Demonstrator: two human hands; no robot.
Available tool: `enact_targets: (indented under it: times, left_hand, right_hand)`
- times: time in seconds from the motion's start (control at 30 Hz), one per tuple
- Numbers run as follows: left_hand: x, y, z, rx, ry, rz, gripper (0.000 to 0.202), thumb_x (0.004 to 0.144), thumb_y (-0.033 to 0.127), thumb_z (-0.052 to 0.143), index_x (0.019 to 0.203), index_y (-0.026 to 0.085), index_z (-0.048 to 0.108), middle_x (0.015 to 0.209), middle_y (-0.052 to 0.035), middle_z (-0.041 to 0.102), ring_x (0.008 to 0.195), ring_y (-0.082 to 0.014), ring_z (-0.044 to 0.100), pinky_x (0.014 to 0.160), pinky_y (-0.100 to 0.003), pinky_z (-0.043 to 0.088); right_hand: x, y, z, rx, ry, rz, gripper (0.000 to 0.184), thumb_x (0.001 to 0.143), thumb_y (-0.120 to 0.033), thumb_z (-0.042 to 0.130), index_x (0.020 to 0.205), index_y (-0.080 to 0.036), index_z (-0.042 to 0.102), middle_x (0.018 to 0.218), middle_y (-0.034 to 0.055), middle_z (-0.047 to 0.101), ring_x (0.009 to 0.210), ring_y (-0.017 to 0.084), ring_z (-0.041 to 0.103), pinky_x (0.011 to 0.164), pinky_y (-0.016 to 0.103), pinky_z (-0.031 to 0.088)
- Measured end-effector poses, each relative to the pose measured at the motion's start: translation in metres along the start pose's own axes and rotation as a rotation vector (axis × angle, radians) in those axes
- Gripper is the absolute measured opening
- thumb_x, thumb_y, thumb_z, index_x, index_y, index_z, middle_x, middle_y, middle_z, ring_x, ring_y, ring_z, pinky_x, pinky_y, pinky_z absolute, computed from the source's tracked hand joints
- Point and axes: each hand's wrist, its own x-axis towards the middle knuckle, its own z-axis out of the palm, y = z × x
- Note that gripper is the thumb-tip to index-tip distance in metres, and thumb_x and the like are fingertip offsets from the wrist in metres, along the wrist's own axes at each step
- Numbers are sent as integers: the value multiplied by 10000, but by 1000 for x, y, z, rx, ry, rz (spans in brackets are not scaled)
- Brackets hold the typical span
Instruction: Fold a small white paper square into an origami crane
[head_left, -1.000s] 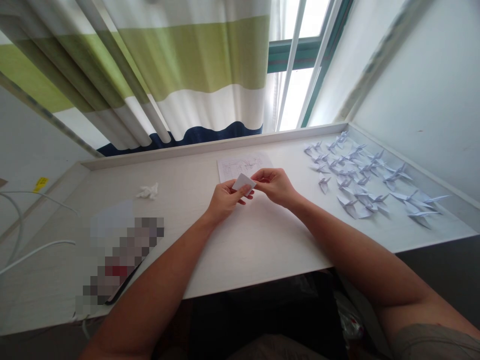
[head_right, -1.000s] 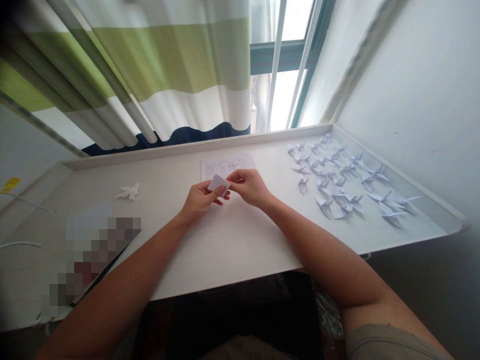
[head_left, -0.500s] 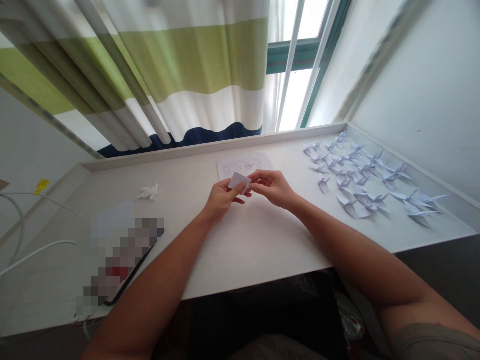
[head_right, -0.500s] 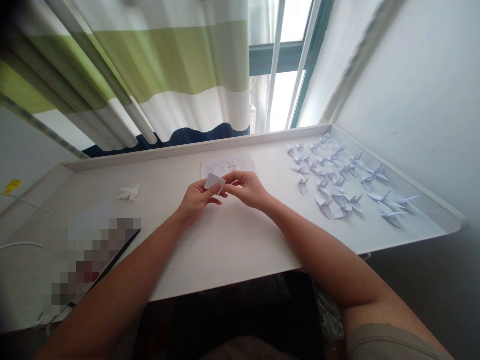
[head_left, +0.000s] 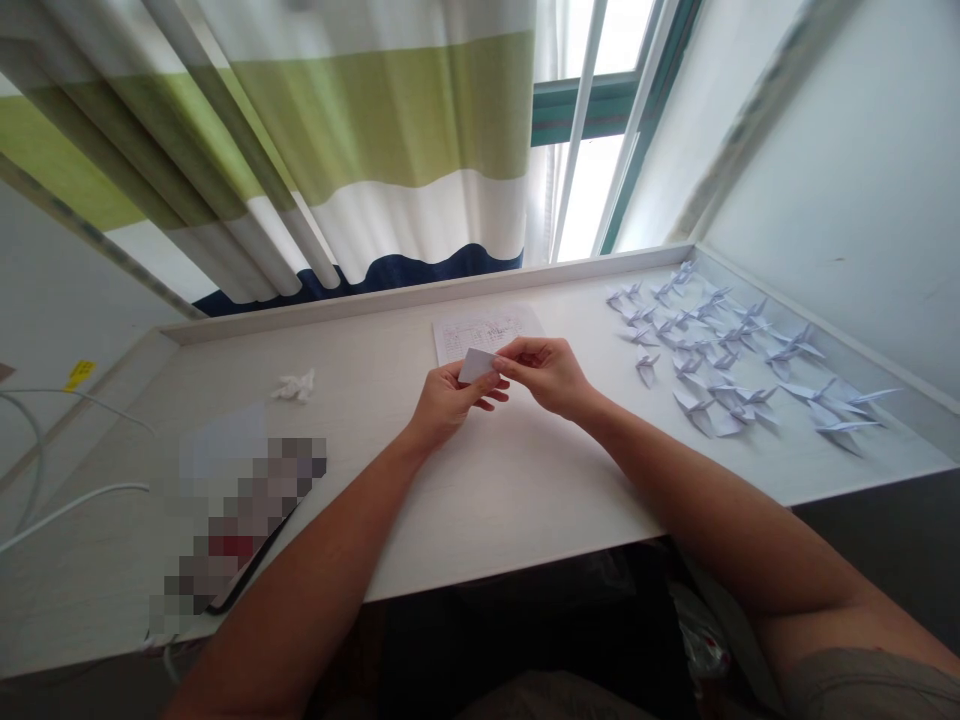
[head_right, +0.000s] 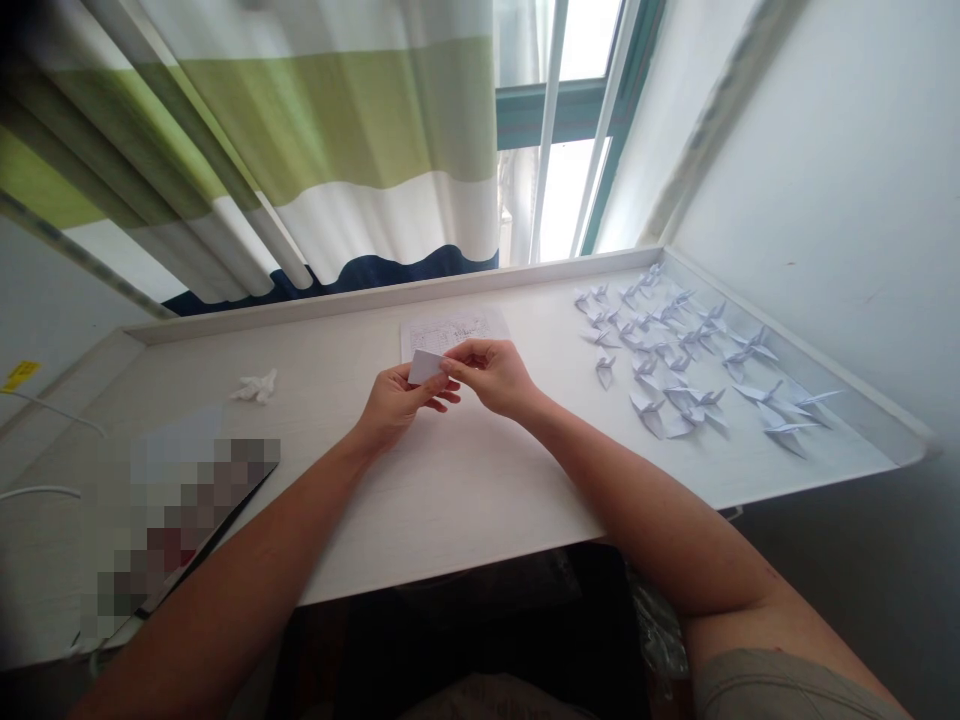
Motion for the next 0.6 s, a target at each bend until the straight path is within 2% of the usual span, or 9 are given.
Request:
enact_targets:
  times: [0.23, 0.47, 0.6]
  left_hand:
    - [0, -1, 0, -3, -17, 13, 453, 741, 512, 950, 951, 136, 810, 863, -104, 823, 805, -253, 801, 744, -367, 619]
    - [-2, 4, 2, -4, 17, 19, 446, 712, 520, 966, 877, 136, 811, 792, -90, 805, 713, -230, 773, 720, -369, 624]
    - [-3, 5, 1, 49, 4, 20, 422, 725, 516, 955, 845, 140, 806, 775, -91, 798, 676, -223, 752, 713, -378, 618]
  right_hand:
    - [-1, -5, 1, 87, -26, 66, 420, 716, -557, 947, 826, -179, 802, 734, 47, 762, 684, 178, 691, 631, 331, 571]
    - [-2, -8, 1, 107, -58, 69, 417, 736, -553, 937, 858, -177, 805, 780, 49, 775, 701, 178, 695, 660, 344, 579]
    - [-2, -10, 2, 141, -114, 43, 411, 775, -566, 910, 832, -177, 787, 723, 34, 749, 644, 174, 672, 629, 358, 573]
